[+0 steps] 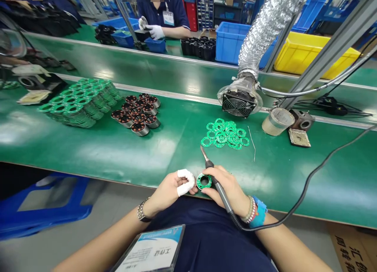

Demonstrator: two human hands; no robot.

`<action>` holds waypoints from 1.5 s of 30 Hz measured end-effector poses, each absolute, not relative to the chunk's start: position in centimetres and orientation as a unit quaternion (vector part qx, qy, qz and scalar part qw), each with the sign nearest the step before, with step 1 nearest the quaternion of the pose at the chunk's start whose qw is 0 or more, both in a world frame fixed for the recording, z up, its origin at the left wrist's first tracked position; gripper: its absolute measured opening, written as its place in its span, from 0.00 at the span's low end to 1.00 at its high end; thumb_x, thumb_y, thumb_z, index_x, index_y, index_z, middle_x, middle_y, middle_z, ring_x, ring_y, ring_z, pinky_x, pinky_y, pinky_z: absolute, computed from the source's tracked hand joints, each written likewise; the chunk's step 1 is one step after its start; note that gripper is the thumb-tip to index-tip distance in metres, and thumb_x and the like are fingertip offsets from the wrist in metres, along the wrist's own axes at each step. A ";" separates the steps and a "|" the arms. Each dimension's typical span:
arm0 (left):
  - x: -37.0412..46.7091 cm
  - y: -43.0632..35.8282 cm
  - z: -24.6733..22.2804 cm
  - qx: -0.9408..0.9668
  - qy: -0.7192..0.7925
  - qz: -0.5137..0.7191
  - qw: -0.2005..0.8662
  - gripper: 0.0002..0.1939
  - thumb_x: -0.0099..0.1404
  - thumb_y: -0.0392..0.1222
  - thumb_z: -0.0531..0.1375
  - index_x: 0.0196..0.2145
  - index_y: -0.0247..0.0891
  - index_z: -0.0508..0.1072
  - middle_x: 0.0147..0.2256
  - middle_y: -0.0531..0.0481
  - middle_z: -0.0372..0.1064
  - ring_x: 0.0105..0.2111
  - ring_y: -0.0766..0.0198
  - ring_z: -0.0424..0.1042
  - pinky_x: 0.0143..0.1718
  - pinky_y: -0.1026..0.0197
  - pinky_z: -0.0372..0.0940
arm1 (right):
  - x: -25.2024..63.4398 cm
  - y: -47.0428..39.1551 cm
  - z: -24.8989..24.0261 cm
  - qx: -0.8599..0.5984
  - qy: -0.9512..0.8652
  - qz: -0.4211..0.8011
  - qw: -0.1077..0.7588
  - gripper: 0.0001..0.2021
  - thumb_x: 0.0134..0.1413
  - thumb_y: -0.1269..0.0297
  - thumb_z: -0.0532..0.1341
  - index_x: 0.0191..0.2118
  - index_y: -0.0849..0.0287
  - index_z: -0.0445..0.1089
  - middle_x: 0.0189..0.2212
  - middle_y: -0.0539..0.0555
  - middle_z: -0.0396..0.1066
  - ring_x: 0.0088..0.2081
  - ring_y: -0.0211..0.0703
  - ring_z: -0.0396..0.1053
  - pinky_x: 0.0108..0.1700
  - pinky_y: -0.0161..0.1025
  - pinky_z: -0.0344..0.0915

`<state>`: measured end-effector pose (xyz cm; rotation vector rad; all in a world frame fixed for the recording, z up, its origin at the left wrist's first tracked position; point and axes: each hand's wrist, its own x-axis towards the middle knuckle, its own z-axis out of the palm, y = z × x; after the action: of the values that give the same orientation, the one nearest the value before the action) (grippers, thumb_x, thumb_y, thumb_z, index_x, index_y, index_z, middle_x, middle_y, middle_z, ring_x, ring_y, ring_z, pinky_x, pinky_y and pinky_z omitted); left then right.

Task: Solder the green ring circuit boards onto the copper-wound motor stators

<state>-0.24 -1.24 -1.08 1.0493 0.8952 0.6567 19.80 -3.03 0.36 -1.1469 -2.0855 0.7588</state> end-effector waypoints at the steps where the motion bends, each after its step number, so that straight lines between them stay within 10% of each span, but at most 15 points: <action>1: -0.3 -1.2 -1.2 0.475 0.400 0.299 0.724 0.12 0.54 0.44 0.63 0.27 0.34 0.65 0.26 0.52 0.68 0.27 0.68 0.70 0.34 0.62 0.66 | 19.8 -3.1 0.3 -0.437 -0.788 0.295 0.317 0.18 0.52 0.63 0.61 0.49 0.57 0.62 0.39 0.56 0.67 0.39 0.42 0.67 0.41 0.40 0.67; 18: -0.5 -1.3 -0.6 0.464 0.434 0.199 0.746 0.14 0.60 0.48 0.55 0.26 0.33 0.65 0.22 0.52 0.65 0.20 0.68 0.68 0.23 0.64 0.66 | 19.4 -3.6 -0.2 -0.444 -0.782 0.284 0.332 0.17 0.54 0.64 0.60 0.50 0.57 0.61 0.40 0.56 0.67 0.41 0.42 0.67 0.43 0.40 0.66; 29: -2.0 -1.0 0.7 0.880 0.364 0.115 0.282 0.11 0.65 0.36 0.49 0.38 0.37 0.70 0.38 0.42 0.68 0.38 0.58 0.68 0.41 0.55 0.64 | 19.3 -3.7 0.0 -0.451 -0.789 0.265 0.322 0.17 0.54 0.66 0.59 0.50 0.56 0.62 0.39 0.56 0.68 0.40 0.43 0.69 0.41 0.40 0.68; 37: 0.6 -0.5 0.4 0.727 0.434 0.052 0.530 0.12 0.67 0.35 0.41 0.32 0.35 0.62 0.20 0.54 0.61 0.23 0.65 0.70 0.26 0.62 0.67 | 20.1 -3.0 -2.0 -0.450 -0.815 0.174 0.320 0.19 0.52 0.58 0.60 0.49 0.54 0.63 0.41 0.55 0.70 0.38 0.43 0.74 0.36 0.33 0.71; 45: -1.5 -1.6 0.7 0.925 0.355 0.071 0.111 0.14 0.67 0.45 0.46 0.39 0.37 0.68 0.38 0.46 0.69 0.34 0.59 0.70 0.29 0.61 0.64 | 20.7 -2.7 -3.5 -0.441 -0.832 0.128 0.311 0.20 0.52 0.53 0.59 0.50 0.54 0.62 0.43 0.57 0.69 0.40 0.45 0.74 0.37 0.33 0.72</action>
<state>-1.52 -1.57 0.71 2.7178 1.0440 0.2072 20.71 -2.74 -3.45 -1.1641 -2.1962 0.3379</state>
